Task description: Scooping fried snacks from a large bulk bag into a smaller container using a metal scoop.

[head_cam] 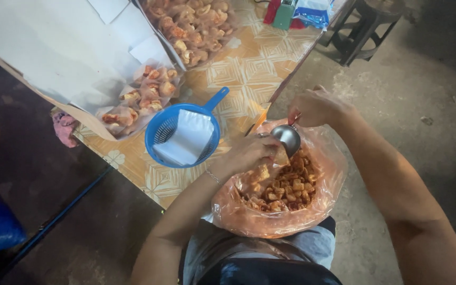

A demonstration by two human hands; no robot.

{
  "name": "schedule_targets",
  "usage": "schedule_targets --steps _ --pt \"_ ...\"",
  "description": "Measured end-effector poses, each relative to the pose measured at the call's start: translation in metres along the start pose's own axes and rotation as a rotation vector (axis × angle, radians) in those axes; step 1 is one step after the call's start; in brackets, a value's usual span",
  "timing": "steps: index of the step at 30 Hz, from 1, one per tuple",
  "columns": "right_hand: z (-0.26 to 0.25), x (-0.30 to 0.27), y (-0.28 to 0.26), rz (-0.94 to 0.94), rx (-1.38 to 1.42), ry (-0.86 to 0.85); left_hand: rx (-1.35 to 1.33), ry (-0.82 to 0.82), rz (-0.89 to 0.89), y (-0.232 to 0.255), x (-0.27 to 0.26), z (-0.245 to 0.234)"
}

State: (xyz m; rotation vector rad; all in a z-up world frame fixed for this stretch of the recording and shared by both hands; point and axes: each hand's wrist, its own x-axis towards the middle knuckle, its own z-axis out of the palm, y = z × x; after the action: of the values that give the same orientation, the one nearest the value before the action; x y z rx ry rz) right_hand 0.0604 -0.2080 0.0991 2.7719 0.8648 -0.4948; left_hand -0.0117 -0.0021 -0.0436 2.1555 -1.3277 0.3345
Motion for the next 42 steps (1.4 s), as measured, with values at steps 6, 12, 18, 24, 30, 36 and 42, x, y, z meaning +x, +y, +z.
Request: schedule_targets --steps 6,12,18,24,30,36,42 --pt "0.006 -0.002 0.002 0.012 0.021 0.009 0.069 -0.054 0.062 0.006 -0.006 0.0" --pt "0.041 -0.024 0.032 0.119 0.182 0.024 -0.142 -0.138 0.04 0.031 -0.02 -0.024" --pt "0.174 -0.034 0.038 -0.12 0.786 0.157 -0.182 -0.164 0.009 0.014 -0.028 -0.005" --pt "0.132 -0.052 -0.052 -0.034 1.14 0.191 -0.04 -0.048 0.077 0.023 -0.017 -0.02" --pt "0.161 -0.032 -0.066 -0.032 1.326 0.295 0.014 0.022 0.084 0.023 -0.024 -0.025" --pt "0.148 -0.043 -0.062 -0.477 0.921 0.469 -0.198 0.035 -0.078 0.006 -0.04 -0.004" --pt "0.114 -0.05 -0.075 -0.357 0.464 0.616 -0.456 0.185 -0.167 0.014 -0.034 0.0"
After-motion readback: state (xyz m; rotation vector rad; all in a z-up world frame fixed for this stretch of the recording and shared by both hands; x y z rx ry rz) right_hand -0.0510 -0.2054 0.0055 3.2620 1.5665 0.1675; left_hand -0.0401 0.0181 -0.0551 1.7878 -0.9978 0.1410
